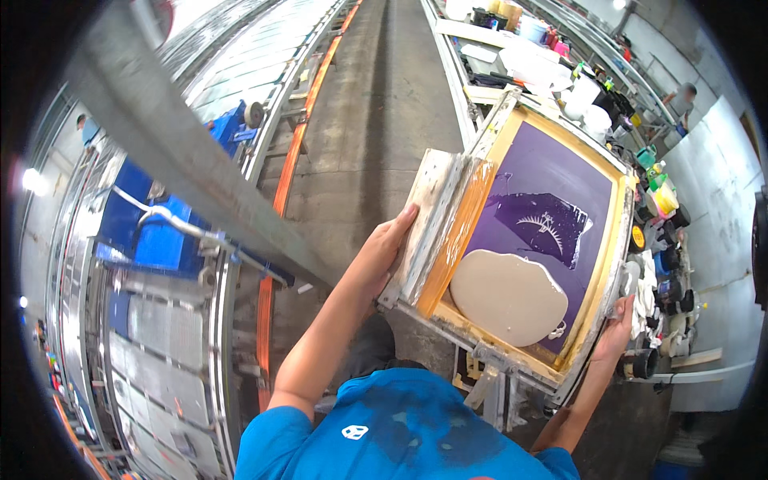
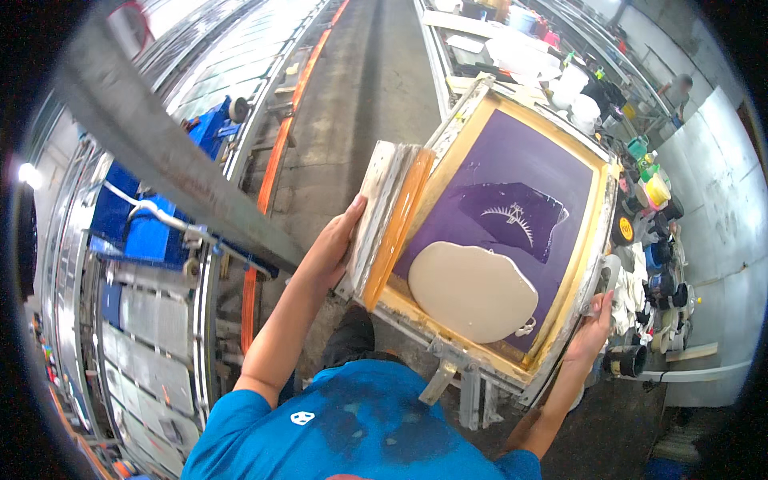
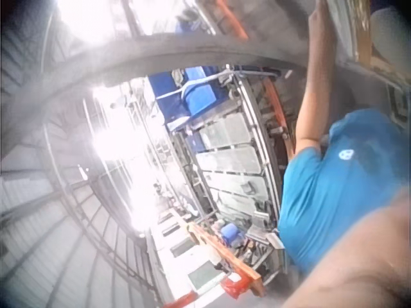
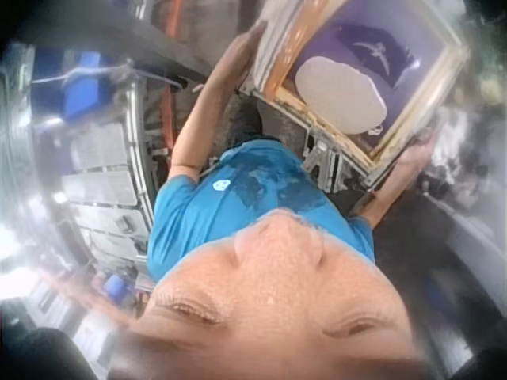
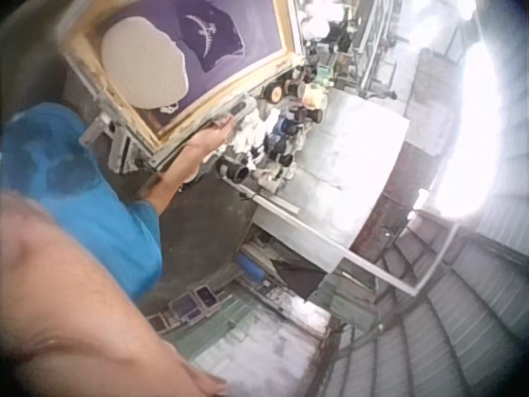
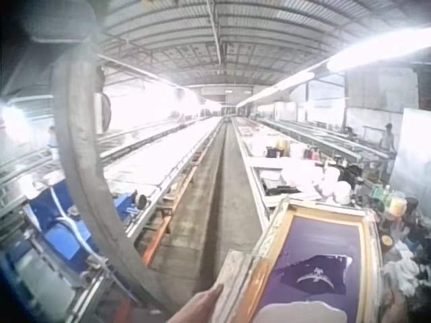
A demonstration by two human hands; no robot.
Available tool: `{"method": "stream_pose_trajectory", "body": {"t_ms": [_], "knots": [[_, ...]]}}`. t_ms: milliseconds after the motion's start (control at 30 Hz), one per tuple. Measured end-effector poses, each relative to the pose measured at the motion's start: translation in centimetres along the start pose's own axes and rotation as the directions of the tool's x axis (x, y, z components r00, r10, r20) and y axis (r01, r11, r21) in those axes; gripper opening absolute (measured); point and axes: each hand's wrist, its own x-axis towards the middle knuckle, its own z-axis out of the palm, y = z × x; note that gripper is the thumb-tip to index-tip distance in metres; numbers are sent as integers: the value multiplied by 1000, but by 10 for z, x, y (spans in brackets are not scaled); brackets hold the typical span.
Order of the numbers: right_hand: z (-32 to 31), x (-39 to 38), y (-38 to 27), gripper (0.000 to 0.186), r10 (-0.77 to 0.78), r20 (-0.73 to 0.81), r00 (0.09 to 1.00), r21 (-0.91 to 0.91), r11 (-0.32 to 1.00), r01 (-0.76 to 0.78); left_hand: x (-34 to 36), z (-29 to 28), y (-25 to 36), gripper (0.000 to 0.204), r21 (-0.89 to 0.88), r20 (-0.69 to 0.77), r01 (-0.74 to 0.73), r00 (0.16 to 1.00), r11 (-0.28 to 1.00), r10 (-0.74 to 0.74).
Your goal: The person mixes a beige paste in a small container, then pours it onto a screen printing frame. They use a squeegee to pull the paste across the screen, repeatedly wiping the squeegee and reapplying paste to maintain coverage.
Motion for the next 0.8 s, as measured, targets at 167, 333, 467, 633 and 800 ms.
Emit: {"method": "stream_pose_trajectory", "body": {"t_ms": [167, 333, 467, 633, 800], "knots": [[72, 71, 45, 41, 24, -83, 996, 97, 995, -16, 134, -30, 50, 60, -145, 0, -53, 999, 988, 53], [158, 153, 104, 39, -70, -104, 992, 114, 990, 81, 291, -95, 131, 58, -41, 63, -21, 998, 999, 23], [277, 234, 150, 38, -58, -233, 971, 158, 983, 96, 416, -152, 223, 56, 53, 204, -108, 974, 993, 95], [305, 308, 203, 40, -161, -205, 965, 65, 982, 178, 485, -182, 237, 58, 158, 91, -120, 990, 980, 106], [429, 426, 255, 41, -87, -161, 983, 149, 983, 112, 561, -230, 329, 56, 106, -14, -228, 973, 968, 230]]}}
